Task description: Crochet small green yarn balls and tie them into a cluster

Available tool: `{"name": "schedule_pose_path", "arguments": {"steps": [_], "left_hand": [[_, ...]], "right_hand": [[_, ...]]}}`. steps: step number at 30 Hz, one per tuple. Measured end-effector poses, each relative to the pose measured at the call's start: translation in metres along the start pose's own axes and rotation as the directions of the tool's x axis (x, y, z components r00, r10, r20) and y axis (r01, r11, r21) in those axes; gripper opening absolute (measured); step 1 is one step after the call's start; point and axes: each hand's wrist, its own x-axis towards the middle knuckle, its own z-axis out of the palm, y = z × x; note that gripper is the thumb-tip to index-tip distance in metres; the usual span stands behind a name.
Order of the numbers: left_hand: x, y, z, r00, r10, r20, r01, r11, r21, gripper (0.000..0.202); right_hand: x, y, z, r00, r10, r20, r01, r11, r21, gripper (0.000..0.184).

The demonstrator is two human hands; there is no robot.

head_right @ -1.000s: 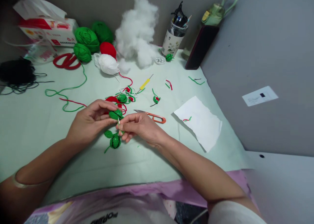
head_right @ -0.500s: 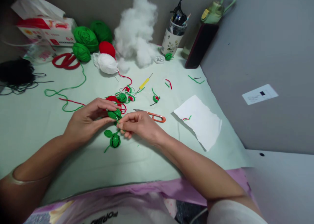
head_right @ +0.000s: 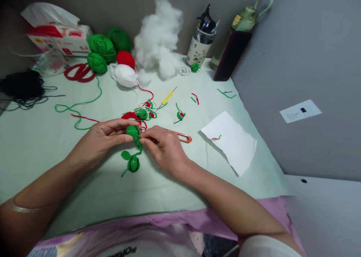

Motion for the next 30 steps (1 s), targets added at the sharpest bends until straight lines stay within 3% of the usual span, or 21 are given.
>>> {"name": "schedule_pose_path", "arguments": {"steps": [6,11,20,25,30], "left_hand": [[-0.001,0.001,0.006,0.997,-0.018,-0.076,0.021,0.999,0.033,0.037],[-0.003,0.001,0.013,0.991,-0.072,-0.115,0.074,0.997,0.017,0.037],[-0.001,-0.002,0.013,0.997,-0.029,-0.075,0.025,0.999,-0.044,0.032],[0.001,-0.002,0.007,0.998,0.048,-0.045,-0.05,0.998,-0.04,0.032],[0.002,-0.001,0.001,0.996,0.056,-0.074,-0.059,0.997,-0.042,0.034]], "right_hand": [[0.001,-0.002,0.001,0.998,0.056,-0.03,-0.056,0.998,0.008,0.009],[0.002,0.0,0.002,0.977,0.212,-0.008,-0.208,0.962,0.177,0.006],[0.005,0.002,-0.001,0.956,0.289,0.047,-0.29,0.912,0.292,0.007],[0.01,-0.003,-0.015,0.935,0.281,0.216,-0.348,0.841,0.414,0.028],[0.013,-0.006,-0.027,0.94,0.281,0.194,-0.337,0.861,0.382,0.037]]}}
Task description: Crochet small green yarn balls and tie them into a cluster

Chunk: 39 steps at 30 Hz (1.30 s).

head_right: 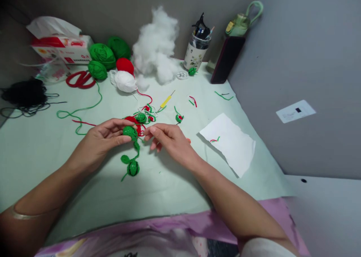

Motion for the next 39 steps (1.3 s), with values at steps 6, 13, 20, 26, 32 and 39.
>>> {"name": "schedule_pose_path", "arguments": {"steps": [6,13,20,26,32,39], "left_hand": [[-0.001,0.002,0.0,1.0,-0.016,0.0,0.016,1.0,-0.011,0.034],[-0.001,0.0,0.0,0.997,-0.024,-0.078,0.02,0.998,-0.054,0.031],[-0.001,0.0,0.003,0.997,-0.039,-0.061,0.036,0.998,-0.053,0.029],[-0.003,0.006,0.008,0.996,-0.08,-0.044,0.079,0.997,-0.015,0.031],[-0.002,0.003,0.006,0.997,-0.06,-0.05,0.058,0.998,-0.039,0.029],[-0.003,0.003,0.01,0.999,-0.028,-0.021,0.026,0.997,-0.077,0.031]], "right_hand": [[0.002,0.003,-0.002,0.999,0.003,-0.047,-0.003,1.0,-0.006,0.02],[0.0,0.005,0.007,0.988,-0.121,-0.099,0.104,0.981,-0.165,0.012],[0.0,0.011,0.008,0.957,-0.269,-0.106,0.226,0.925,-0.306,0.007],[-0.001,0.005,0.008,0.979,-0.149,-0.143,0.117,0.971,-0.207,0.015],[-0.001,0.002,0.006,0.998,-0.066,-0.019,0.057,0.954,-0.295,0.024],[-0.003,0.001,0.01,0.992,-0.128,-0.013,0.117,0.938,-0.325,0.014]]}}
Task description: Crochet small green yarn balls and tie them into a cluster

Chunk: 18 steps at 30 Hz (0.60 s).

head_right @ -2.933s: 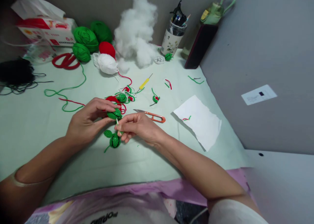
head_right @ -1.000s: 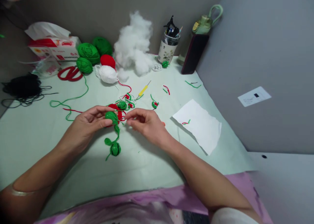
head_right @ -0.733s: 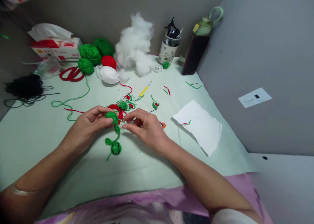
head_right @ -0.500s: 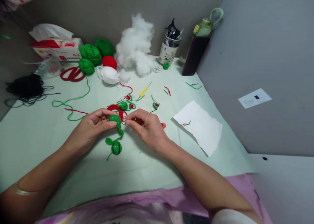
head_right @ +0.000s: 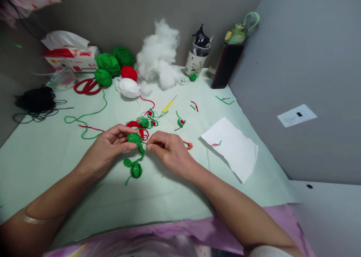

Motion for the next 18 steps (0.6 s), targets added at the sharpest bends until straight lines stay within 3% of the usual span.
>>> {"name": "schedule_pose_path", "arguments": {"steps": [5,9,14,18], "left_hand": [[-0.002,-0.004,0.004,0.996,-0.06,0.063,0.062,0.997,-0.035,0.033],[-0.003,-0.004,0.005,0.994,-0.082,0.07,0.084,0.996,-0.036,0.045],[-0.004,-0.001,0.007,0.979,-0.158,0.132,0.157,0.987,0.014,0.058],[-0.004,-0.002,0.007,0.964,-0.173,0.201,0.16,0.984,0.078,0.058]], "right_hand": [[-0.001,0.002,0.004,1.0,-0.002,-0.02,0.003,0.999,0.041,0.016],[0.002,0.006,-0.006,0.995,0.041,0.096,-0.048,0.996,0.075,0.019],[0.005,0.004,-0.012,0.999,-0.003,-0.046,0.009,0.991,0.132,0.018],[0.006,0.008,-0.005,1.0,-0.015,0.011,0.011,0.95,0.313,0.011]]}}
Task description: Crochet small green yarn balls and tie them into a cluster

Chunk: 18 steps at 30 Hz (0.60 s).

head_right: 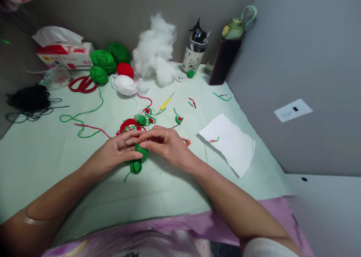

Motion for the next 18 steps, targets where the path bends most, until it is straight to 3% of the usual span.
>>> {"name": "schedule_pose_path", "arguments": {"steps": [5,10,14,16,18], "left_hand": [[0.0,0.0,-0.002,1.0,0.011,-0.007,-0.011,1.0,0.012,0.044],[-0.001,-0.003,-0.004,0.999,0.044,-0.003,-0.044,0.999,0.013,0.029],[0.0,-0.005,-0.006,0.999,0.039,0.024,-0.039,0.999,-0.017,0.028],[-0.001,-0.006,-0.007,0.999,0.022,0.046,-0.019,0.999,-0.049,0.027],[-0.001,-0.005,-0.008,0.998,0.014,0.059,-0.01,0.997,-0.081,0.028]], "right_hand": [[0.003,0.004,-0.002,0.986,0.149,0.073,-0.161,0.963,0.217,0.021],[0.003,0.002,0.001,0.99,0.141,0.015,-0.142,0.979,0.143,0.027],[0.01,0.005,-0.015,0.971,0.136,-0.195,-0.101,0.979,0.179,0.028],[0.015,0.008,-0.03,0.91,0.135,-0.392,-0.05,0.974,0.221,0.03],[0.02,0.012,-0.045,0.866,0.12,-0.485,-0.032,0.982,0.186,0.028]]}}
